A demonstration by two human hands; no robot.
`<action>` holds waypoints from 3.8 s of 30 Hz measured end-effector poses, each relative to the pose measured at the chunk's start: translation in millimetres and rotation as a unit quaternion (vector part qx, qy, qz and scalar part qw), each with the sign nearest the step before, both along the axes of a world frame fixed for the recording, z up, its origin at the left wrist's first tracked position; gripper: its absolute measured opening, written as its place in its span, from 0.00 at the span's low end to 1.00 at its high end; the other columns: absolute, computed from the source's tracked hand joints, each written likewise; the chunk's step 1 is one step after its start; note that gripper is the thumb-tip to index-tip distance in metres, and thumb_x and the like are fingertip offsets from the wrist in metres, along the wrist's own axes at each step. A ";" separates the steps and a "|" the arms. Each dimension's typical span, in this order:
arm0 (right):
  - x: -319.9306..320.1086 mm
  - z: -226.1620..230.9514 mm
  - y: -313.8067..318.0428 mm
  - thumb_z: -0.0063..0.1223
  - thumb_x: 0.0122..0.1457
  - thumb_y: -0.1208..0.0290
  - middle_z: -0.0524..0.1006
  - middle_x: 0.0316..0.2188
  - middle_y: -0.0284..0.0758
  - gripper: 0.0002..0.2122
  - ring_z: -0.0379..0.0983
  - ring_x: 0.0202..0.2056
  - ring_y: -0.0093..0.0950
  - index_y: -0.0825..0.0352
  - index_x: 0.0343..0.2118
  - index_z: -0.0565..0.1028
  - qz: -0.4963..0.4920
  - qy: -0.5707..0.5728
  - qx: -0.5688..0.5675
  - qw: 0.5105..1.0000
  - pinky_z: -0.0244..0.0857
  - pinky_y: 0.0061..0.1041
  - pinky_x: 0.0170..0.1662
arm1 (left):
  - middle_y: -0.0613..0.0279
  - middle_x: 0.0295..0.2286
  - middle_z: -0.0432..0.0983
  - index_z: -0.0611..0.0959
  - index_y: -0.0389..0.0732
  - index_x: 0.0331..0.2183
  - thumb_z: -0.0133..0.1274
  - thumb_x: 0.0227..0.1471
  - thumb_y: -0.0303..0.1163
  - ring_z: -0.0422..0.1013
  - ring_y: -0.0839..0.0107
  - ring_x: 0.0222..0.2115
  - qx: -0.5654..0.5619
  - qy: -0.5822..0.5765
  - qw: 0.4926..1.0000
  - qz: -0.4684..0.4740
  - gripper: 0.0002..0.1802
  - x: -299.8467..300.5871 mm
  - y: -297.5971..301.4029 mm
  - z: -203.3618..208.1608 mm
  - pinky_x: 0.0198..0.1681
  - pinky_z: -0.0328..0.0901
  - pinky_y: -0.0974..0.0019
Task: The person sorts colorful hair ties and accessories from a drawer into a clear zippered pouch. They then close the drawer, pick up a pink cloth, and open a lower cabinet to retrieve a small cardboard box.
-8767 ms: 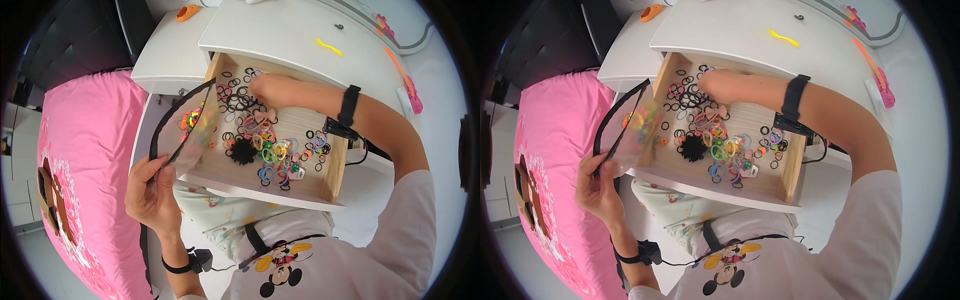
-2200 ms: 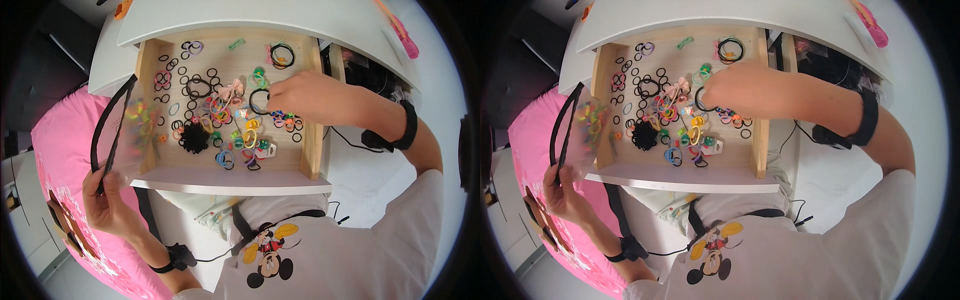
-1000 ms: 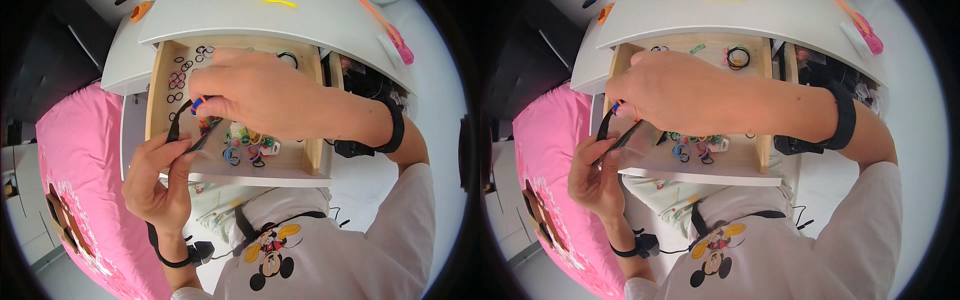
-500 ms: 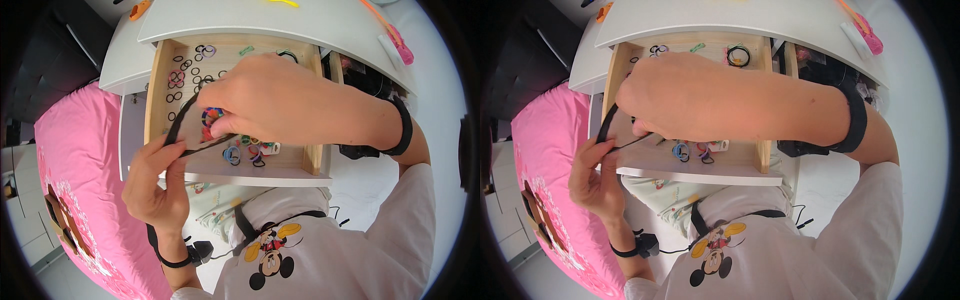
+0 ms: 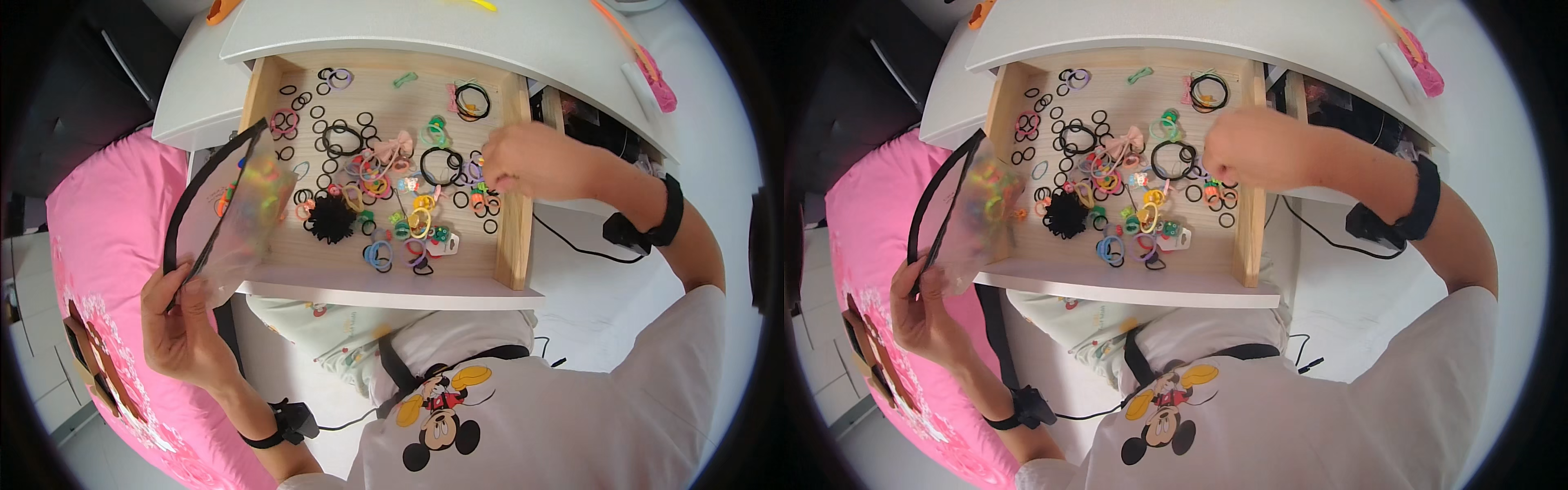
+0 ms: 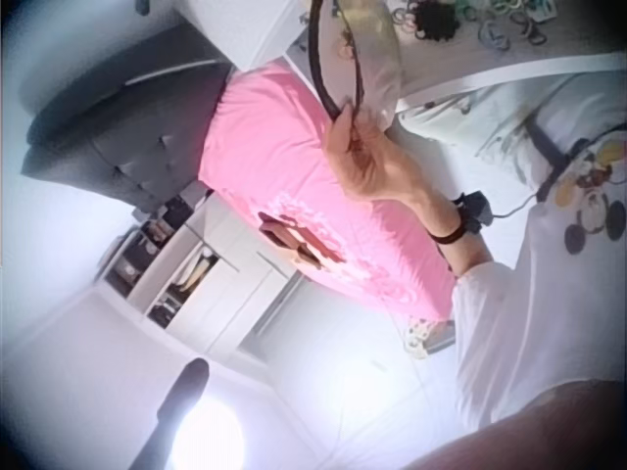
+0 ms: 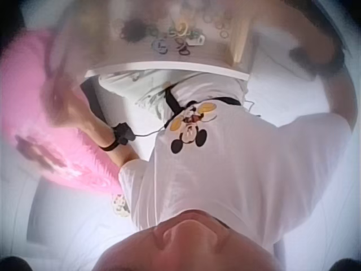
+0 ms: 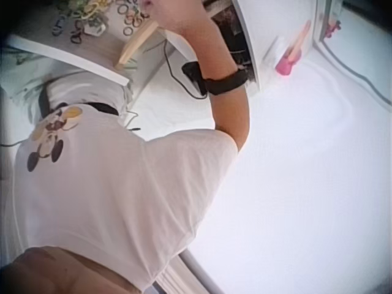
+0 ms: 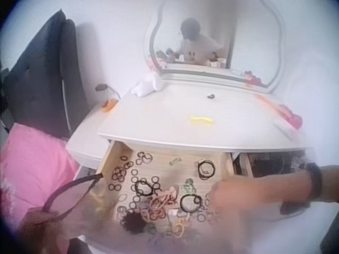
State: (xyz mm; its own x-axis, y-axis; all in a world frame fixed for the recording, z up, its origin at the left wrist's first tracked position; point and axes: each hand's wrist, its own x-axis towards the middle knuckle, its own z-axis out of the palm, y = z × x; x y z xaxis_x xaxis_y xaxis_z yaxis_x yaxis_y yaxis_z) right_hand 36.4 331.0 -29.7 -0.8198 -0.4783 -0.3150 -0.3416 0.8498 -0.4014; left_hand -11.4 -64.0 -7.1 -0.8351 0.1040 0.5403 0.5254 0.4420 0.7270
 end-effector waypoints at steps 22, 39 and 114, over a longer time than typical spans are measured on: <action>11.4 -44.1 -6.1 0.57 0.43 0.78 0.75 0.21 0.41 0.03 0.74 0.28 0.42 0.69 0.20 0.73 -0.032 0.069 0.116 0.990 0.67 0.36 0.33 | 0.54 0.34 0.78 0.81 0.30 0.34 0.57 0.50 0.18 0.74 0.71 0.34 0.033 -0.008 0.999 -0.013 0.06 -0.8 0.8 -9.1 0.37 0.69 0.72; 2.5 15.9 26.6 0.56 0.51 0.79 0.71 0.22 0.25 0.04 0.66 0.26 0.13 0.68 0.28 0.72 -0.353 0.106 -0.214 0.905 0.62 0.15 0.32 | 0.54 0.34 0.78 0.81 0.29 0.34 0.56 0.50 0.17 0.73 0.71 0.33 0.008 0.009 1.000 0.018 0.06 6.4 -0.8 -1.8 0.36 0.68 0.73; -150.1 -49.8 -168.1 0.54 0.46 0.78 0.76 0.28 0.46 0.04 0.74 0.36 0.45 0.72 0.26 0.74 0.082 0.112 -0.019 0.990 0.68 0.43 0.38 | 0.53 0.34 0.78 0.81 0.29 0.34 0.58 0.51 0.20 0.73 0.72 0.33 0.070 0.024 0.993 0.093 0.06 -5.7 -46.9 1.0 0.35 0.68 0.74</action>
